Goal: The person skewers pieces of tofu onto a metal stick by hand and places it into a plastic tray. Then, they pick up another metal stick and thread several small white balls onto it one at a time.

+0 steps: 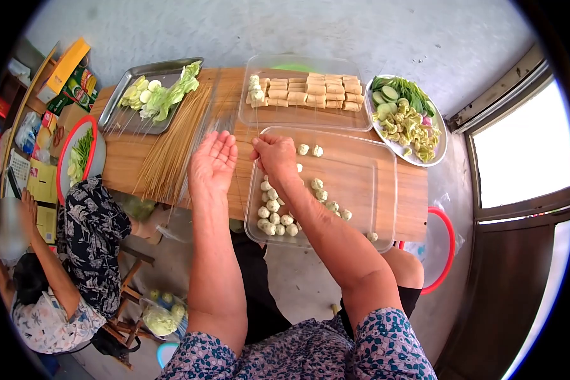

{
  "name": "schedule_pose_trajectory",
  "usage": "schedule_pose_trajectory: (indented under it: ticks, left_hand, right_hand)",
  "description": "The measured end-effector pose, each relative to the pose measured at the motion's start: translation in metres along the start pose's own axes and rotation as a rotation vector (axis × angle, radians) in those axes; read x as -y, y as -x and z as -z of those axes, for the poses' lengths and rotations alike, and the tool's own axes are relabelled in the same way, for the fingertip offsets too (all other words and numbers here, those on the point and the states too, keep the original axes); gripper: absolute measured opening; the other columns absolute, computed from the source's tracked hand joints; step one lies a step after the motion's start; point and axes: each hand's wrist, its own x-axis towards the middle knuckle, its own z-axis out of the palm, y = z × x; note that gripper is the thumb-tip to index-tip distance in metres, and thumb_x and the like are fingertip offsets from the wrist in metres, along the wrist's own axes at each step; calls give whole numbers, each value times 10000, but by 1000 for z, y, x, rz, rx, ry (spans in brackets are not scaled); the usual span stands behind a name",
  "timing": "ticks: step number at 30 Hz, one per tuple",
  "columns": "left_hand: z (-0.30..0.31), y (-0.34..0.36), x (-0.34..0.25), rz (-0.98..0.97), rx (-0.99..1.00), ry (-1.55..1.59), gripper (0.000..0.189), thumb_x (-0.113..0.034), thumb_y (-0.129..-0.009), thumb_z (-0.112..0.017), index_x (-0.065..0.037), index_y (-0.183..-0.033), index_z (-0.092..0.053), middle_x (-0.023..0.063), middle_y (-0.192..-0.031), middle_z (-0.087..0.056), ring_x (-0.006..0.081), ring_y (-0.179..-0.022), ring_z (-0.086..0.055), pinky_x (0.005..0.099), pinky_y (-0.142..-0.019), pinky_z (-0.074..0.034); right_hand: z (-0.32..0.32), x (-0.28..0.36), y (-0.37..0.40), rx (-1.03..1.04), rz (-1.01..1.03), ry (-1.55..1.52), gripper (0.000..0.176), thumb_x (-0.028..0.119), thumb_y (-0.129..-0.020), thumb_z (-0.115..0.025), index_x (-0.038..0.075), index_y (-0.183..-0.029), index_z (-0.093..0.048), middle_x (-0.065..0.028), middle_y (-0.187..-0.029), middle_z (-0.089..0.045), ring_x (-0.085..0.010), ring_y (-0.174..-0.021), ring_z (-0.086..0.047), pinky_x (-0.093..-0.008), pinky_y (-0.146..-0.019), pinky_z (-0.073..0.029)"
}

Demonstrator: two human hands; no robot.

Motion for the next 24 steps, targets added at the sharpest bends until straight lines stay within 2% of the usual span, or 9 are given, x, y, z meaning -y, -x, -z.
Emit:
schedule_pose_trajectory:
  ticks: [9, 20, 24]
  left_hand:
    - [4, 2, -3, 27, 3, 18, 299, -140, -866, -593, 8, -1107, -495, 94, -996, -588, 195, -867, -595, 314, -756, -495]
    - [7, 0, -8, 38, -6, 44, 248, -139, -877, -573, 3, -1072, -515, 93, -980, -598, 198, -877, -592, 319, -761, -493]
    - [11, -1, -11, 19, 0, 30, 325, -166, -868, -583, 9, -1127, -493, 89, -975, -576, 188, -857, -574, 306, -770, -475]
  right_hand:
    - [-17, -13, -36, -78, 15, 35, 131, 78, -831, -580, -35, -805, -639, -63, -550, -565, -88, -381, -445, -235, -326, -315]
    - [-23, -26, -32, -67, -25, 5, 176, 87, -844, -578, -60, -929, -624, -82, -624, -589, -116, -404, -503, -246, -324, -361]
    - [-23, -24, -22, -68, -23, 50, 214, 95, -846, -574, -69, -979, -608, -89, -647, -597, -124, -413, -527, -247, -333, -386]
